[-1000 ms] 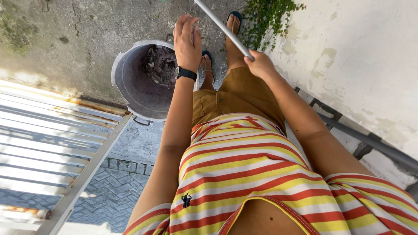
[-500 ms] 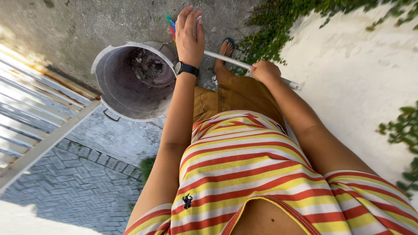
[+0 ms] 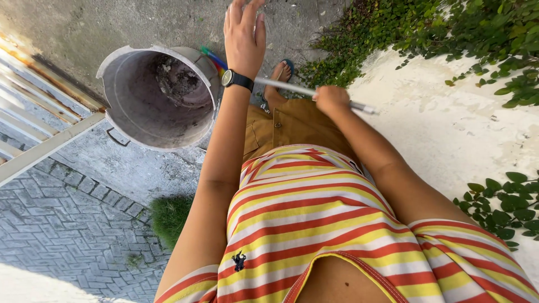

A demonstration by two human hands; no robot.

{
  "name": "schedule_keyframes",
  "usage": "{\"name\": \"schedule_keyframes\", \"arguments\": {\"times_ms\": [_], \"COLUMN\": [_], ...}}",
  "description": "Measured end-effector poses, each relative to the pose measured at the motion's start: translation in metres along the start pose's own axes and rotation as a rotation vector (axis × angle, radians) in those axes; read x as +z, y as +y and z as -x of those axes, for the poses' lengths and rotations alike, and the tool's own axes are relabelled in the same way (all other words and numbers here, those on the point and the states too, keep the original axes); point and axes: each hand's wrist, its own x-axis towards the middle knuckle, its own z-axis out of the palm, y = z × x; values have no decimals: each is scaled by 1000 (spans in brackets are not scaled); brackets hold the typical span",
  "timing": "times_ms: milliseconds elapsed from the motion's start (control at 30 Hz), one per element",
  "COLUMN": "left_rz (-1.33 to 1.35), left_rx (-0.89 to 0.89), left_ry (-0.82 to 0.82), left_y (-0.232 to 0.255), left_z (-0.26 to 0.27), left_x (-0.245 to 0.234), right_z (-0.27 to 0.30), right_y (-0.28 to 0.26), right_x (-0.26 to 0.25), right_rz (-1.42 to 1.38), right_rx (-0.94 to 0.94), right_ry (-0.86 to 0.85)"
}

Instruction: Sweeping dry leaves and trash into a pile and then into a bucket in an outdoor area.

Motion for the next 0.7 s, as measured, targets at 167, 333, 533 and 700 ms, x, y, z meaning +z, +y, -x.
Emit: {"name": "schedule_keyframes", "arguments": {"times_ms": [167, 333, 533, 700], "left_rz": [-140, -138, -113, -145], "left_rx": [3, 3, -22, -30], "left_ry": [35, 80, 75, 102], "left_y": [-14, -15, -18, -17], "left_z": [5, 15, 19, 24], "left_x": [-12, -19, -23, -37], "right_z": [0, 47, -5, -17], "right_y": [16, 3, -11, -10], "right_x": [-29, -42, -29, -22], "right_rz": [183, 93, 3, 224], "right_rx": [4, -112, -5, -25], "right_ry": [155, 184, 41, 272]}}
